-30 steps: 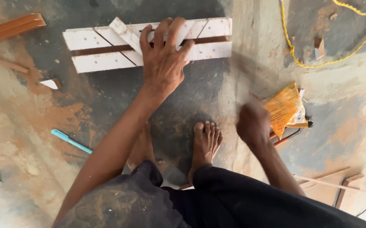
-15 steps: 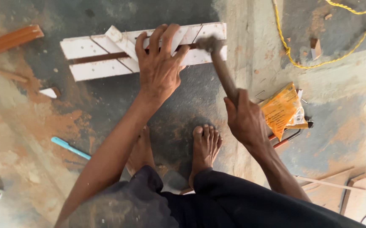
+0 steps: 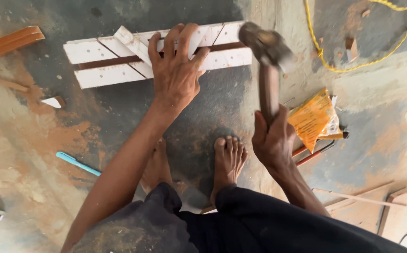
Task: The person assembles a small wooden frame on the floor using a hammer and nails. They position the pieces, hammer nails into pre-drilled holes, and adjust the frame to ensure alignment.
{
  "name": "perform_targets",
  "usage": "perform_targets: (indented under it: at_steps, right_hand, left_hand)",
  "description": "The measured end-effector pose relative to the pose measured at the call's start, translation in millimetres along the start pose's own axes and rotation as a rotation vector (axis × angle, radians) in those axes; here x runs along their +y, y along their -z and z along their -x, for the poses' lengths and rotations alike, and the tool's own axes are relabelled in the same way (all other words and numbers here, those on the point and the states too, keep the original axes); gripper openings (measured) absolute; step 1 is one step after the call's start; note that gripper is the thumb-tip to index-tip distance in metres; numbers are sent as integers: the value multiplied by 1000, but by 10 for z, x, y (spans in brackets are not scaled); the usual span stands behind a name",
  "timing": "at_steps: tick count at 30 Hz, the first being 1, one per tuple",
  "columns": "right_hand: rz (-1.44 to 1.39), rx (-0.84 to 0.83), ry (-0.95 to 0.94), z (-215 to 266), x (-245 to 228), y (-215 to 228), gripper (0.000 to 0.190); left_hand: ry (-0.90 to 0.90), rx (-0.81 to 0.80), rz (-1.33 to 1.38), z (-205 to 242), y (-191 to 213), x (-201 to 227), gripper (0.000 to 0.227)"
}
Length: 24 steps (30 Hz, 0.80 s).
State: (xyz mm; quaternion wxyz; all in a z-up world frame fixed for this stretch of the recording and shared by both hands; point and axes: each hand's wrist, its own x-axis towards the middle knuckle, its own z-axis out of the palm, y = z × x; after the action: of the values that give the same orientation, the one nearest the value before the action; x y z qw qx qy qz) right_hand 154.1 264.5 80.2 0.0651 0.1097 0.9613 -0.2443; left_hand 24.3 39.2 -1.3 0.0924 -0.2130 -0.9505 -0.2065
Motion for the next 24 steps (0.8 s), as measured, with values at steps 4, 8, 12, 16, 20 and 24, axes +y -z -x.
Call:
perform_targets:
  at_steps: [4,8,12,16,20,24]
  right_hand:
    - [59,-223,-155,116,-83,19,32]
    - [-128,-166,-88,179,-43,11,29]
    - [-827,-565,-499,436,223,39,32]
    - [-596,-552,-455,522,475,-47,37]
    - [38,-310,26,467,661,101,29]
    - [53,139,-165,-15,773,379,9]
  left_hand:
    - [12,-9,28,35,26,37,38]
    - [14,16,96,21,9,36,38]
    - [17,13,82,74,21,35,40]
    - [-22,7,101,-23,106,-7,43]
    - [-16,-69,133,44,92,-11,46]
    - [-74,-43,94,47,74,-42,42]
